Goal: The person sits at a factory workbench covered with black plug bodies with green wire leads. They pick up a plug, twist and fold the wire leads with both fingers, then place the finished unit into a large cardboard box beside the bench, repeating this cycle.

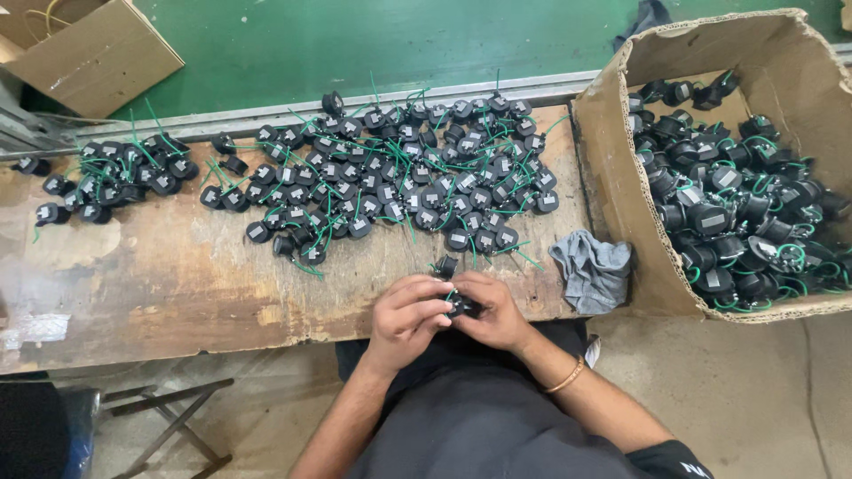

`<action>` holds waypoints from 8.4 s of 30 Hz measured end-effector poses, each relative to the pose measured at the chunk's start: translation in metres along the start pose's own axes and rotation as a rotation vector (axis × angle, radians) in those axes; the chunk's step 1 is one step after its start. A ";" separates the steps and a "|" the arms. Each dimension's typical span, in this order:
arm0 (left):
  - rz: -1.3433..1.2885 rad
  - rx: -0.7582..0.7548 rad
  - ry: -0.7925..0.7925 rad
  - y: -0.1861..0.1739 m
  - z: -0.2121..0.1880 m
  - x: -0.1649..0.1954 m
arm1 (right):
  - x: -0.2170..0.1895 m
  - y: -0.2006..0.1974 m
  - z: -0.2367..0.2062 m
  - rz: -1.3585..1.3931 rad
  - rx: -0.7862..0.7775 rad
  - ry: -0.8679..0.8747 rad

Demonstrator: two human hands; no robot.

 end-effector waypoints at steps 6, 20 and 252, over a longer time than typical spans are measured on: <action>-0.271 0.215 -0.412 0.017 -0.028 -0.030 | -0.008 0.007 0.000 -0.068 -0.021 -0.041; 0.079 0.265 -0.405 0.007 -0.015 -0.045 | 0.007 0.004 -0.013 0.370 0.010 0.215; -0.006 0.226 -0.026 -0.005 0.006 0.002 | 0.008 0.000 -0.004 0.738 -0.098 0.309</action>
Point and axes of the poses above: each hand's wrist, its own z-axis towards the middle knuckle, its own y-axis out of the palm, x = y × z, the point moved 3 cm from there along z, towards the middle knuckle, and after that the axes turned 5 degrees about -z, right-handed, at the moved point
